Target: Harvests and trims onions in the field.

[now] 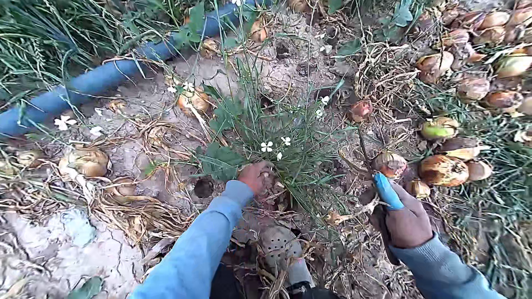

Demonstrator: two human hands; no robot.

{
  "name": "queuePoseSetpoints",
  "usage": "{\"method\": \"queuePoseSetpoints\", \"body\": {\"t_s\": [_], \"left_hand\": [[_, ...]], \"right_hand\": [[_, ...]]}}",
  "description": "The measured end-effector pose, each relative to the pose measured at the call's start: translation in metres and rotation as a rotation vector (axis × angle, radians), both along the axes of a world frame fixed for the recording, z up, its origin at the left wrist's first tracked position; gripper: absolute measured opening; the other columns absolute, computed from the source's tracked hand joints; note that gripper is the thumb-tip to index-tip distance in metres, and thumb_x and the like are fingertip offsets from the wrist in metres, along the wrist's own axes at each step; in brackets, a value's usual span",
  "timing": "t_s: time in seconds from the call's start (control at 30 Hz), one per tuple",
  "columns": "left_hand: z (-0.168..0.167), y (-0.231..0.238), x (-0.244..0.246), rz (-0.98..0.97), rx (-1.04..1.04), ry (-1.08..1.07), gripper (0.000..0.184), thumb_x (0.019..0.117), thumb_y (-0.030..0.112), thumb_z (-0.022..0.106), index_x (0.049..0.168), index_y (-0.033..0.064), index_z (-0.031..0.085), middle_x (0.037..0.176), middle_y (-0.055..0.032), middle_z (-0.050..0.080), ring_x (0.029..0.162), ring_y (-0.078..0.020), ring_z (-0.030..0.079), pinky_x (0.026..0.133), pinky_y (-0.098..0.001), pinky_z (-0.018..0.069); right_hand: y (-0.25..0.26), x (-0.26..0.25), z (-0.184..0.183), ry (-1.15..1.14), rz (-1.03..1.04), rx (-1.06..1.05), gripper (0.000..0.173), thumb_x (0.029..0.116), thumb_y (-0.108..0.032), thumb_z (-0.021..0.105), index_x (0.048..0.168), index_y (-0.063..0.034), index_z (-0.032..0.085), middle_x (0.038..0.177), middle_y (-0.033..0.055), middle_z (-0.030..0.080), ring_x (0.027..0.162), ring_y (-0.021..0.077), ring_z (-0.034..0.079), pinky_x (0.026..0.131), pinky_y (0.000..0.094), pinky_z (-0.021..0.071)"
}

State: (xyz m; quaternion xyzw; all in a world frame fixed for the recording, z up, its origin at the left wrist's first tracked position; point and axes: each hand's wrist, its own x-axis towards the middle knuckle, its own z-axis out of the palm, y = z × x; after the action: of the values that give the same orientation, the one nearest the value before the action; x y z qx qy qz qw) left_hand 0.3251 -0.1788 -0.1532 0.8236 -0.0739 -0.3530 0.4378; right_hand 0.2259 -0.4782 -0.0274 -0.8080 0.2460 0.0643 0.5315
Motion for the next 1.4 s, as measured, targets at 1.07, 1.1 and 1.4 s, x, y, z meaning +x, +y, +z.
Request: {"method": "queuePoseSetpoints", "body": {"t_s": [1.07, 1.1, 1.4], "left_hand": [[0.04, -0.034, 0.017, 0.137, 0.361, 0.28, 0.037, 0.104, 0.003, 0.054, 0.14, -0.0049, 0.05, 0.134, -0.0287, 0.061, 0.128, -0.0412, 0.059, 0.11, -0.0551, 0.0455], [0.038, -0.033, 0.018, 0.137, 0.367, 0.279, 0.037, 0.1046, 0.005, 0.054, 0.14, -0.0051, 0.051, 0.134, -0.0276, 0.061, 0.128, -0.0395, 0.059, 0.111, -0.0535, 0.0455], [0.006, 0.008, -0.011, 0.359, -0.036, 0.122, 0.037, 0.1026, 0.001, 0.053, 0.139, 0.0017, 0.048, 0.115, -0.0144, 0.071, 0.08, -0.023, 0.071, 0.071, -0.0436, 0.061]], "right_hand": [[0.023, 0.011, -0.033, 0.778, 0.834, -0.169, 0.048, 0.104, -0.044, 0.048, 0.109, -0.0001, 0.065, 0.096, 0.0212, 0.067, 0.094, 0.0391, 0.067, 0.084, 0.0608, 0.0503], [0.031, 0.017, -0.035, 0.824, 0.854, -0.233, 0.049, 0.1049, -0.045, 0.048, 0.114, -0.0001, 0.065, 0.102, 0.0233, 0.068, 0.101, 0.0416, 0.066, 0.089, 0.0619, 0.0497], [0.033, 0.053, -0.034, 0.843, 0.87, -0.622, 0.04, 0.1025, -0.044, 0.052, 0.114, -0.0084, 0.066, 0.099, 0.0194, 0.071, 0.099, 0.0409, 0.07, 0.081, 0.0612, 0.0536]]}}
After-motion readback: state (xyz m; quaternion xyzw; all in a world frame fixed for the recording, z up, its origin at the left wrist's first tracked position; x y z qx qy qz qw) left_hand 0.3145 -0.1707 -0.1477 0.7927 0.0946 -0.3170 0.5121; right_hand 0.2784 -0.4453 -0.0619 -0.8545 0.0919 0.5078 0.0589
